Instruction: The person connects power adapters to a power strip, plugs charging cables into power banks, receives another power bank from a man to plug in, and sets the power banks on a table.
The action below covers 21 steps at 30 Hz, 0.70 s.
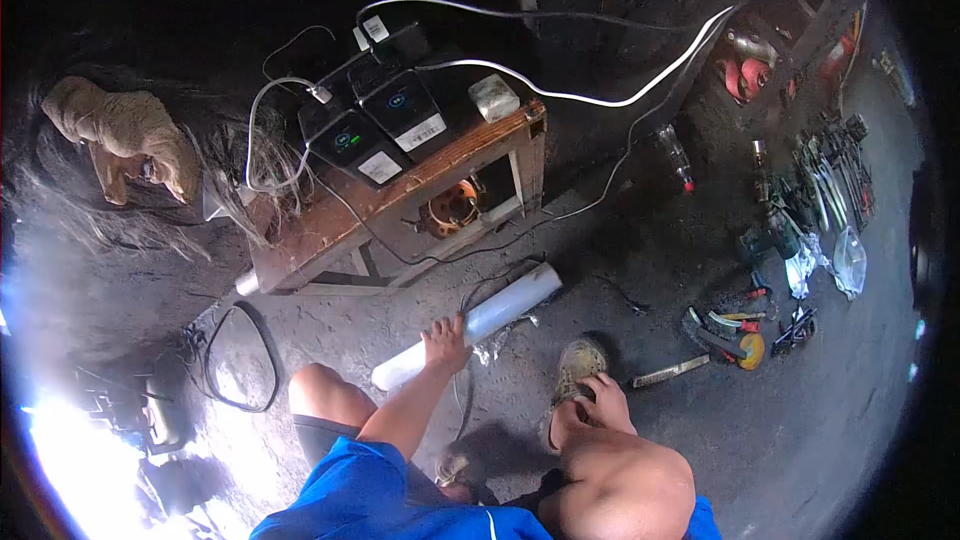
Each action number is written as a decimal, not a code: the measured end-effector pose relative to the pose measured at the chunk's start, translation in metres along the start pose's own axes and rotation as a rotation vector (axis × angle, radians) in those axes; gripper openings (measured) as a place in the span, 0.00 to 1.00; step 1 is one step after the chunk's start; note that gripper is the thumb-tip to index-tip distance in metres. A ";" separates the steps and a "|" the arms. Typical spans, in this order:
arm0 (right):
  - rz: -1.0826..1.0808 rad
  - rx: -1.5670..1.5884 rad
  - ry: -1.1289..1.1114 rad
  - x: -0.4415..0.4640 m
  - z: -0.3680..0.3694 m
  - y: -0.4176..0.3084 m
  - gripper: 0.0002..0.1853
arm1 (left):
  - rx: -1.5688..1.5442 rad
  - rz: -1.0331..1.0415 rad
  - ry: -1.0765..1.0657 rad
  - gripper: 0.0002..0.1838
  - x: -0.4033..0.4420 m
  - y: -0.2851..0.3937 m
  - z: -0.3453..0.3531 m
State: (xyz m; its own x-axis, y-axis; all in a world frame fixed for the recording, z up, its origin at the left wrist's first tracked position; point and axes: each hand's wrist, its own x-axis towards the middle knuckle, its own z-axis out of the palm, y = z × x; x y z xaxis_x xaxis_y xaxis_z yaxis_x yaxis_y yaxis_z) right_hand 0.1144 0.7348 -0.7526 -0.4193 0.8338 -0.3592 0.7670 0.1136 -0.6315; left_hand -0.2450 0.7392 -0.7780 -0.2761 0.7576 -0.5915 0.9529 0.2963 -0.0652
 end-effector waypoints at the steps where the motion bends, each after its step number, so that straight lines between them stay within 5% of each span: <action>1: -0.001 0.000 0.002 0.001 0.001 0.001 0.20 | 0.000 0.000 0.002 0.46 0.001 0.000 -0.001; 6: 0.111 0.040 -0.138 0.003 -0.005 -0.002 0.20 | -0.022 -0.003 -0.060 0.46 -0.002 0.001 -0.011; 21: 0.061 -0.027 -0.070 0.001 -0.002 -0.013 0.21 | -0.028 -0.007 -0.043 0.45 -0.001 0.000 -0.008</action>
State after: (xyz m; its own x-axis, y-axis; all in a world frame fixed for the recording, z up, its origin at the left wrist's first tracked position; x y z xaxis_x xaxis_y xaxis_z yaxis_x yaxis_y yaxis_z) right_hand 0.1051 0.7358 -0.7432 -0.4035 0.7997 -0.4447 0.8048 0.0790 -0.5883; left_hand -0.2456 0.7431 -0.7716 -0.2767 0.7297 -0.6252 0.9469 0.3181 -0.0478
